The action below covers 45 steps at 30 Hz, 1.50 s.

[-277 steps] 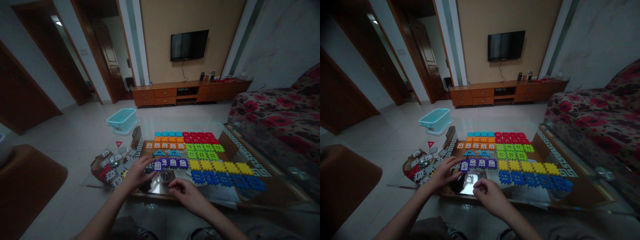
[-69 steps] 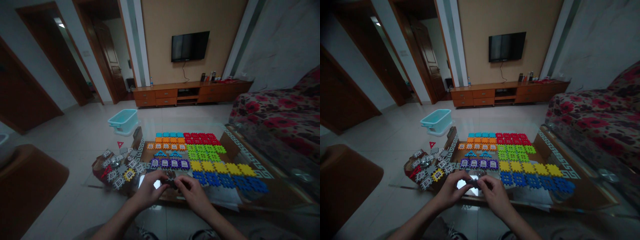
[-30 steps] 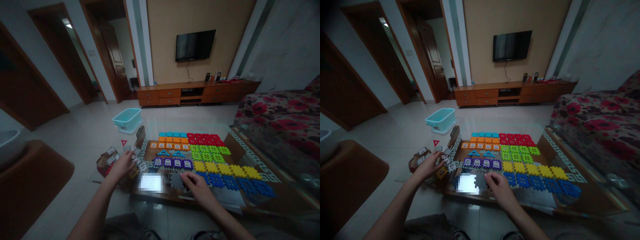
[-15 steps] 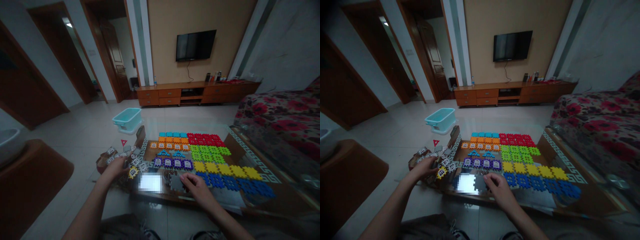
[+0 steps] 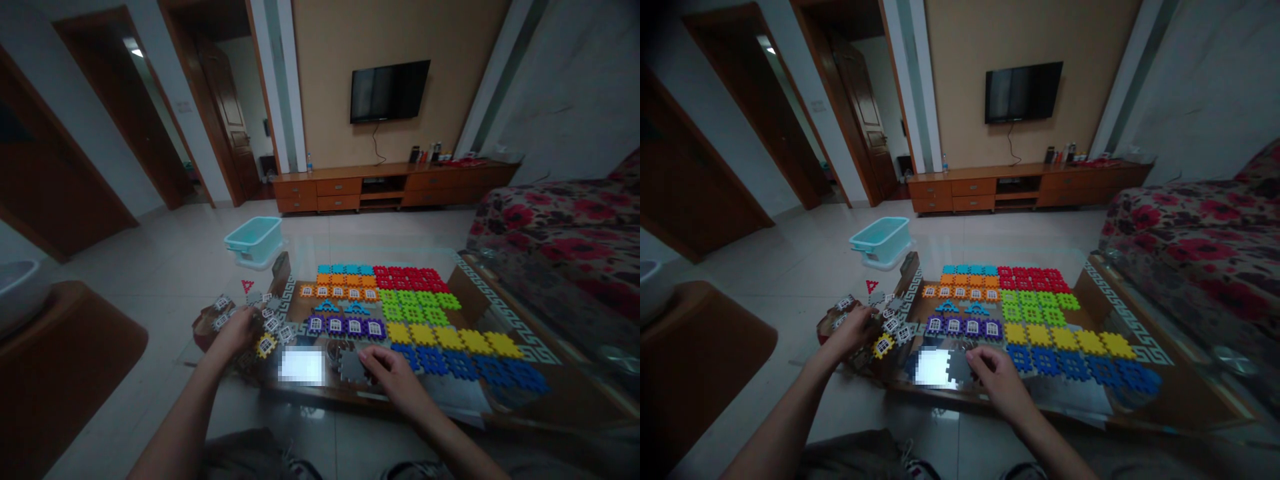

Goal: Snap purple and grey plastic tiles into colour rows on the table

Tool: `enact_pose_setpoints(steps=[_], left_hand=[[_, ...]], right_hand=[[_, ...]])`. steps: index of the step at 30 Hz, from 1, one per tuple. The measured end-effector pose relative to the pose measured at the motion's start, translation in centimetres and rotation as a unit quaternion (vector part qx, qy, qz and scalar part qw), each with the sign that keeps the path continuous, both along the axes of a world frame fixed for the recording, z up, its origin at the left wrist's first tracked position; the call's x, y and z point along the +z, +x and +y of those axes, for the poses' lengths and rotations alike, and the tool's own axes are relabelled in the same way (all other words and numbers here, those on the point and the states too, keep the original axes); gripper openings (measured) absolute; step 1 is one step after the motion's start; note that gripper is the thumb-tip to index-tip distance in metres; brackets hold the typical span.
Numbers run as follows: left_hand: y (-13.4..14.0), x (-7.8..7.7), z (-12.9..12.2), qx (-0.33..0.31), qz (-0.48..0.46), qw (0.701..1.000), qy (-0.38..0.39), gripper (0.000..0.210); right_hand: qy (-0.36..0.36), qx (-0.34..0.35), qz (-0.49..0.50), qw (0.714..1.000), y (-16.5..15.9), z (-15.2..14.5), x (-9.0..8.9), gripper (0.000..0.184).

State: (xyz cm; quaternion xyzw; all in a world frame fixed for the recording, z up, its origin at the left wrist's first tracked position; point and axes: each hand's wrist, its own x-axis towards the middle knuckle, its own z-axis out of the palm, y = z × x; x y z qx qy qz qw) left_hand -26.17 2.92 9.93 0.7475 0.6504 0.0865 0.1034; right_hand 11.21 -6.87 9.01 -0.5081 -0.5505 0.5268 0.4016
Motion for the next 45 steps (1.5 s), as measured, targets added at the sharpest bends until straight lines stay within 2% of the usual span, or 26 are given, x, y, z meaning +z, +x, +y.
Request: enact_pose_setpoints(steps=[3,6,9,11,13,15,17,22,29,31,39,42,45], left_hand=[[1.2,0.9,-0.2,0.012,-0.039,0.998,0.054,0.02],[3.3,1.6,-0.8,0.044,-0.118,0.984,0.123,0.02],[6.6,1.9,-1.9,0.048,-0.263,0.958,0.102,0.025],[9.2,1.8,-2.8,0.031,-0.397,0.917,0.025,0.032],[11.6,1.5,-3.8,0.032,-0.539,0.837,-0.088,0.042],[13.6,1.2,-5.0,0.046,-0.623,0.76,-0.179,0.047],[15.1,1.0,-6.1,0.051,-0.659,0.709,-0.245,0.044],[16.9,1.0,-8.2,0.046,-0.686,0.638,-0.348,0.038],[17.4,1.5,-8.9,0.051,-0.736,0.538,-0.408,0.036],[17.4,1.6,-9.0,0.048,-0.744,0.522,-0.415,0.035],[17.5,0.9,-9.7,0.003,-0.756,0.498,-0.424,0.043],[17.6,0.8,-10.0,-0.004,-0.758,0.492,-0.429,0.045],[17.8,0.7,-10.0,-0.006,-0.768,0.498,-0.402,0.046]], right_hand=[[-0.004,0.002,-0.002,1.0,0.0,0.0,-0.1,0.053],[-0.005,0.011,-0.004,1.0,0.0,-0.1,-0.1,0.055],[-0.001,0.026,-0.012,1.0,-0.1,-0.2,0.0,0.054],[0.012,0.031,-0.023,0.999,0.1,-0.1,0.1,0.053],[0.03,0.023,-0.036,0.999,0.4,0.2,0.2,0.053],[0.046,0.004,-0.043,0.998,1.1,0.6,0.4,0.052],[0.053,-0.019,-0.045,0.997,1.7,0.9,0.5,0.051],[0.053,-0.02,-0.046,0.997,2.0,0.9,0.6,0.049],[0.041,-0.005,-0.042,0.998,1.1,0.6,0.0,0.048],[0.034,-0.01,-0.031,0.999,1.0,0.7,-0.2,0.048],[0.037,-0.033,-0.006,0.999,0.6,0.4,-0.3,0.045],[0.033,-0.036,0.006,0.999,0.4,0.3,-0.4,0.044],[0.042,-0.047,0.011,0.998,0.2,0.3,-0.6,0.044]])
